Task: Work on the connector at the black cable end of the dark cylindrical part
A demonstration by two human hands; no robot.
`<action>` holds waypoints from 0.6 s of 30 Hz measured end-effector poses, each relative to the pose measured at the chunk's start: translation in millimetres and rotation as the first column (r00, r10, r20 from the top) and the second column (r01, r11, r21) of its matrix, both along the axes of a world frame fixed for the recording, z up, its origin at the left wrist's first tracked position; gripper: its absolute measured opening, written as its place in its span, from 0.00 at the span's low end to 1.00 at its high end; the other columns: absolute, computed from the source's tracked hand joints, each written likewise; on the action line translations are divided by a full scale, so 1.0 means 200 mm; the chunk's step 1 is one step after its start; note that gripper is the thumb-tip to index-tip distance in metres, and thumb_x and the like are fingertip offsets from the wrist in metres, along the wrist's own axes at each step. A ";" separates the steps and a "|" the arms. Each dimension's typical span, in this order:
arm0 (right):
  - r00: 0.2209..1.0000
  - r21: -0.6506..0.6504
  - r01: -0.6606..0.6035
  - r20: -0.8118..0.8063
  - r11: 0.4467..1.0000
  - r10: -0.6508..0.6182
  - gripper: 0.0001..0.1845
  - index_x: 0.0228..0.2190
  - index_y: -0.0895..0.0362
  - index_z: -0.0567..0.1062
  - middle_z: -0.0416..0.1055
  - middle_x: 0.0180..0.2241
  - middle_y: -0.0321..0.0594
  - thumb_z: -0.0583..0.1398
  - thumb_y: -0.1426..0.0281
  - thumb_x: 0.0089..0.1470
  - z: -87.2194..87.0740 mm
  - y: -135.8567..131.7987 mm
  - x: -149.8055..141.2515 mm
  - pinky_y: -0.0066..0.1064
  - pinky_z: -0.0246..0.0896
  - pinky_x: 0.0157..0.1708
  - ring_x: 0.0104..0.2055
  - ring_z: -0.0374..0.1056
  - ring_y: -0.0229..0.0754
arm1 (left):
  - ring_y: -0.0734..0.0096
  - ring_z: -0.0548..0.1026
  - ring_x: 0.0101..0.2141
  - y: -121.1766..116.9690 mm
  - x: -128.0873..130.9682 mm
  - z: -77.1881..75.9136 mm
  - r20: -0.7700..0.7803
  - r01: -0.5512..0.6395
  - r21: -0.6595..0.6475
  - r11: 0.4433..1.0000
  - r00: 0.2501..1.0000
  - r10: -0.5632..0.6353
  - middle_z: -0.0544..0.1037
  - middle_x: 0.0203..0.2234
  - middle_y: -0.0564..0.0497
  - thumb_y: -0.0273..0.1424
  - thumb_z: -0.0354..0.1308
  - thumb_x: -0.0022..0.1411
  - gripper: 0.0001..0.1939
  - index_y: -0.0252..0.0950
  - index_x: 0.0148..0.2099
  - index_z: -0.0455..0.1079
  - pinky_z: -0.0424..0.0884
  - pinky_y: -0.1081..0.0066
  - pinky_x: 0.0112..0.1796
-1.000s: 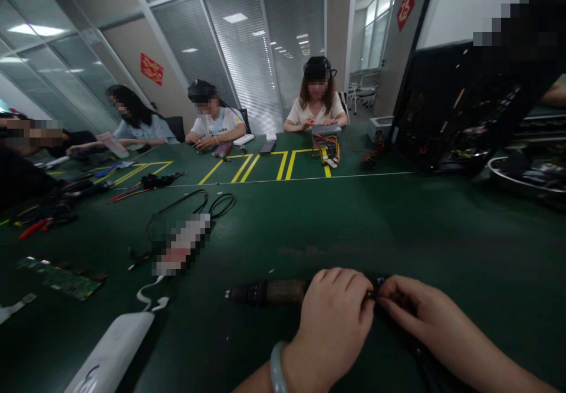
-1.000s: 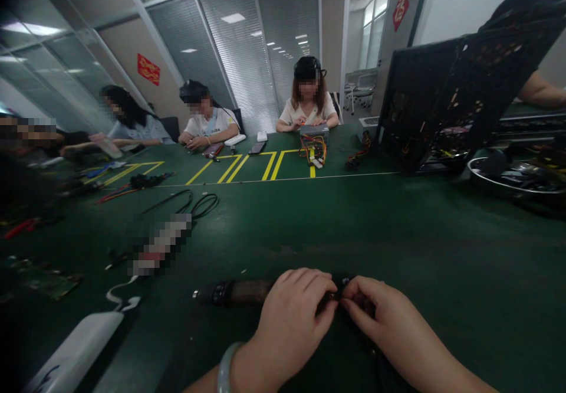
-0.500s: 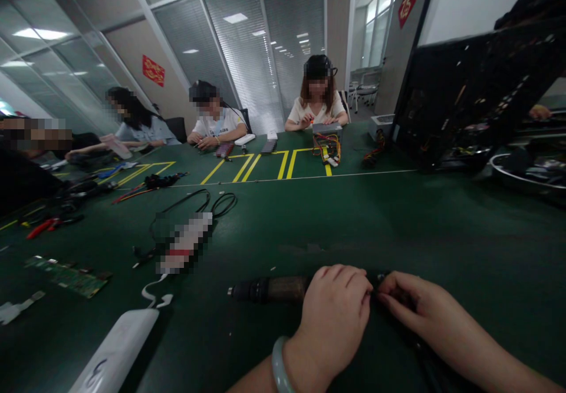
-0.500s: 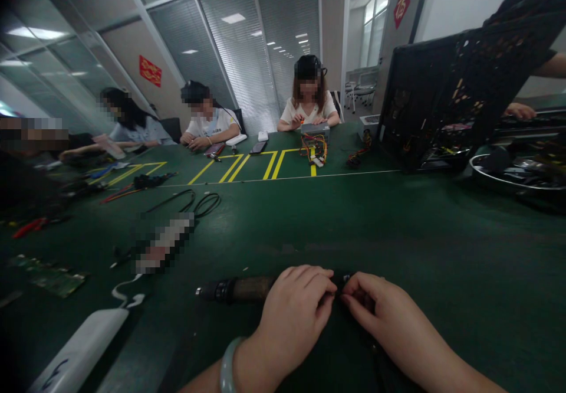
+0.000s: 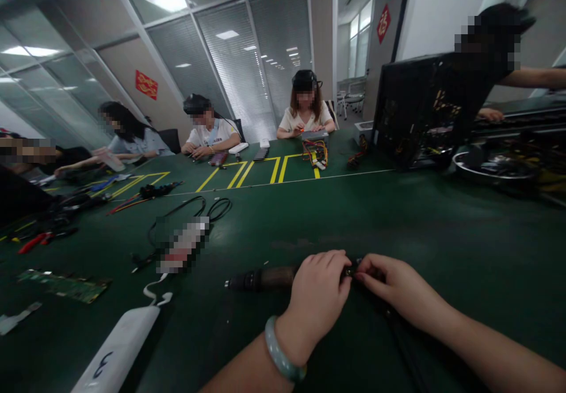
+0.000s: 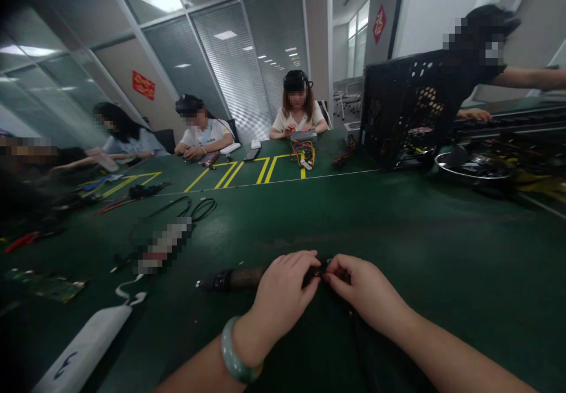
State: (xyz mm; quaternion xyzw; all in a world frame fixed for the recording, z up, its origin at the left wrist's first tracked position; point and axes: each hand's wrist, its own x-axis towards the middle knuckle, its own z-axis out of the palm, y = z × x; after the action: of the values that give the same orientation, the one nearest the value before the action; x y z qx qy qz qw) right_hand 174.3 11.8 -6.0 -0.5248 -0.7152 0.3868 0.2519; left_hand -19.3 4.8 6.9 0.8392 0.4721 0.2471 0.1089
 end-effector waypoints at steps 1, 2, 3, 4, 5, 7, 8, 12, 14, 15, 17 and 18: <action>1.000 0.005 0.000 -0.009 1.000 0.000 0.07 0.31 0.54 0.73 0.74 0.29 0.33 0.57 0.65 0.58 0.00 0.00 0.00 0.26 0.60 0.30 0.31 0.69 0.39 | 0.63 0.70 0.50 0.00 0.00 0.00 0.003 -0.012 0.006 1.000 1.000 0.012 0.73 0.50 0.52 0.25 0.61 0.59 0.12 0.40 0.45 0.67 0.65 0.59 0.50; 1.000 0.012 0.001 -0.013 1.000 0.000 0.07 0.31 0.54 0.73 0.74 0.29 0.33 0.57 0.65 0.58 0.00 0.00 0.00 0.26 0.60 0.30 0.31 0.69 0.39 | 0.62 0.69 0.51 -0.01 0.00 0.00 0.003 -0.018 0.016 1.000 1.000 0.018 0.72 0.51 0.52 0.26 0.61 0.59 0.11 0.40 0.44 0.67 0.65 0.58 0.50; 1.000 0.017 0.001 -0.014 1.000 -0.001 0.07 0.31 0.54 0.73 0.74 0.29 0.33 0.57 0.65 0.58 0.00 -0.01 0.00 0.26 0.60 0.30 0.31 0.69 0.39 | 0.61 0.69 0.51 -0.01 0.00 0.00 -0.001 -0.017 0.025 1.000 1.000 0.017 0.71 0.52 0.51 0.26 0.61 0.59 0.09 0.39 0.42 0.67 0.65 0.58 0.50; 1.000 0.021 0.002 -0.012 1.000 -0.002 0.07 0.31 0.54 0.73 0.74 0.29 0.33 0.57 0.65 0.58 0.00 -0.01 0.00 0.26 0.59 0.30 0.31 0.69 0.39 | 0.61 0.69 0.51 -0.01 0.00 0.00 -0.007 -0.009 0.035 0.999 1.000 0.009 0.71 0.52 0.51 0.26 0.60 0.59 0.08 0.39 0.41 0.68 0.65 0.58 0.50; 1.000 0.027 0.004 -0.008 1.000 -0.004 0.08 0.32 0.54 0.74 0.74 0.29 0.33 0.57 0.65 0.58 0.00 -0.01 0.00 0.26 0.59 0.29 0.30 0.69 0.39 | 0.61 0.69 0.52 -0.01 0.00 -0.01 -0.015 0.001 0.043 0.999 1.000 0.000 0.71 0.52 0.51 0.26 0.60 0.60 0.07 0.39 0.41 0.68 0.65 0.58 0.50; 1.000 0.043 0.003 0.000 0.999 -0.003 0.08 0.32 0.55 0.74 0.74 0.29 0.34 0.57 0.65 0.58 0.00 -0.01 0.00 0.26 0.59 0.29 0.30 0.69 0.39 | 0.63 0.69 0.52 -0.01 0.00 -0.01 -0.027 0.021 0.058 0.998 0.999 -0.019 0.72 0.52 0.52 0.25 0.59 0.61 0.06 0.40 0.41 0.68 0.65 0.58 0.51; 1.000 0.052 0.000 0.002 0.999 0.000 0.08 0.32 0.55 0.74 0.75 0.29 0.34 0.57 0.65 0.58 0.00 -0.01 0.01 0.26 0.58 0.29 0.30 0.69 0.39 | 0.63 0.69 0.52 -0.01 0.00 -0.01 -0.036 0.031 0.060 0.998 0.999 -0.029 0.72 0.52 0.53 0.25 0.59 0.62 0.06 0.40 0.41 0.68 0.65 0.58 0.51; 1.000 0.083 -0.006 0.007 0.996 0.006 0.08 0.33 0.55 0.75 0.75 0.30 0.34 0.58 0.64 0.57 -0.01 -0.01 0.02 0.26 0.58 0.29 0.31 0.70 0.39 | 0.64 0.69 0.52 -0.01 -0.01 -0.02 -0.056 0.051 0.072 0.996 0.997 -0.047 0.72 0.51 0.53 0.26 0.59 0.62 0.07 0.41 0.43 0.69 0.65 0.59 0.51; 1.000 0.088 -0.009 0.007 0.996 0.008 0.08 0.32 0.55 0.75 0.75 0.29 0.34 0.58 0.64 0.57 -0.02 -0.01 0.02 0.26 0.58 0.29 0.30 0.69 0.39 | 0.64 0.70 0.51 -0.01 -0.01 -0.03 -0.055 0.047 0.076 0.996 0.998 -0.043 0.72 0.51 0.53 0.26 0.59 0.62 0.09 0.41 0.45 0.69 0.65 0.60 0.50; 1.000 0.089 -0.011 0.005 0.996 0.011 0.08 0.32 0.55 0.75 0.75 0.29 0.34 0.58 0.64 0.57 -0.03 0.00 0.02 0.26 0.59 0.29 0.30 0.69 0.39 | 0.64 0.70 0.51 -0.01 -0.01 -0.03 -0.055 0.043 0.078 0.996 0.998 -0.039 0.72 0.51 0.52 0.27 0.60 0.61 0.10 0.41 0.46 0.68 0.66 0.60 0.50; 1.000 0.093 -0.019 0.005 0.995 0.018 0.08 0.32 0.55 0.75 0.75 0.29 0.34 0.58 0.64 0.57 -0.03 0.00 0.02 0.26 0.59 0.29 0.30 0.69 0.39 | 0.63 0.70 0.50 -0.01 -0.01 -0.03 -0.059 0.036 0.087 0.996 0.998 -0.030 0.72 0.51 0.52 0.28 0.60 0.61 0.09 0.41 0.45 0.68 0.66 0.60 0.50; 1.000 0.095 -0.022 0.008 0.995 0.021 0.08 0.32 0.55 0.75 0.75 0.29 0.34 0.58 0.64 0.57 -0.03 0.00 0.02 0.27 0.59 0.29 0.30 0.70 0.39 | 0.63 0.70 0.51 -0.01 -0.01 -0.03 -0.064 0.037 0.093 0.995 0.997 -0.032 0.72 0.51 0.52 0.28 0.59 0.62 0.08 0.41 0.44 0.69 0.66 0.60 0.50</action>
State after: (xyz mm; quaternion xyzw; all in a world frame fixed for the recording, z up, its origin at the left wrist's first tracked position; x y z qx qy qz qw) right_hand 178.5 11.7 -12.0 -0.5057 -0.7393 0.3532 0.2701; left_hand -22.1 2.5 1.3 0.8587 0.4485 0.2410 0.0587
